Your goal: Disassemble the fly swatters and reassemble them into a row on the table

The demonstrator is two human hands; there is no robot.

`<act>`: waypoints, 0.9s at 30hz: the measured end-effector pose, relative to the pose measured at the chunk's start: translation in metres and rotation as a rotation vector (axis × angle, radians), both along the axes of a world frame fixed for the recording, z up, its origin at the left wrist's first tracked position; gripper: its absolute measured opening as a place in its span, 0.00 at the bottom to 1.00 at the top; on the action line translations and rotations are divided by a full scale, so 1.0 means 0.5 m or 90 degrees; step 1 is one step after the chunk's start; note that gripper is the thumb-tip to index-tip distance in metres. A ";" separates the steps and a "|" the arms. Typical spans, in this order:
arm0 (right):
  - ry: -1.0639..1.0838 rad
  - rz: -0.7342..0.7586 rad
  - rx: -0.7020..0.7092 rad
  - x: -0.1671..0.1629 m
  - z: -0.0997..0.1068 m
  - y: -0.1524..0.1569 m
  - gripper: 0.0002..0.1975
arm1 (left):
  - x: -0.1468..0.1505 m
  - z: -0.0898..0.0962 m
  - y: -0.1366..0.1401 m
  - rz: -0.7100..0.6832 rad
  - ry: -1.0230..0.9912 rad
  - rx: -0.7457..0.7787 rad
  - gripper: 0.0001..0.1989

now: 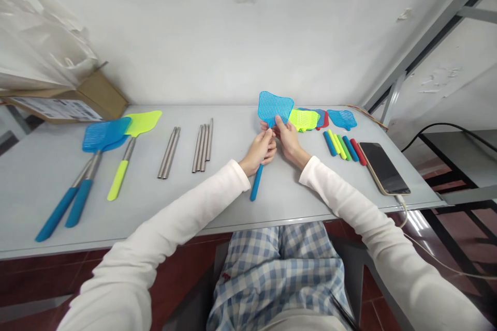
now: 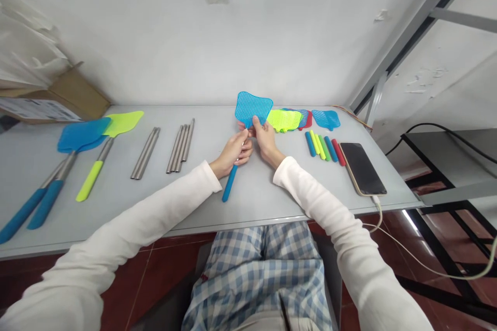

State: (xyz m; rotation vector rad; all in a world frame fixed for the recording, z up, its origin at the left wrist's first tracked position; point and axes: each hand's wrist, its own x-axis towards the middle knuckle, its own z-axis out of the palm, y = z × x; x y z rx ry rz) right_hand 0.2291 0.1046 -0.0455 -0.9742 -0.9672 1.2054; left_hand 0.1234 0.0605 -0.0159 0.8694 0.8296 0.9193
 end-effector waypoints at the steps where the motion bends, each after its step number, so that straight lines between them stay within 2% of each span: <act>1: 0.016 0.004 0.011 0.001 0.005 -0.003 0.22 | -0.003 0.002 0.004 -0.001 -0.003 0.003 0.11; 4: 0.055 0.026 0.014 0.008 0.018 -0.004 0.18 | -0.016 0.007 0.015 -0.001 -0.002 0.013 0.09; 9: 0.081 0.058 0.003 0.007 0.020 -0.005 0.17 | -0.026 0.015 0.016 -0.080 0.052 0.023 0.12; 14: 0.033 -0.011 0.013 0.000 0.022 -0.006 0.21 | -0.014 0.021 -0.001 -0.058 0.112 0.033 0.14; 19: 0.037 -0.079 0.053 0.009 0.038 0.001 0.22 | -0.001 0.024 -0.016 -0.042 0.109 0.044 0.14; 24: 0.065 -0.135 0.068 0.001 0.051 -0.003 0.20 | 0.009 0.041 -0.022 -0.062 0.067 0.025 0.15; 27: 0.086 -0.173 0.041 0.006 0.070 0.010 0.15 | 0.011 0.052 -0.042 -0.067 0.045 0.019 0.15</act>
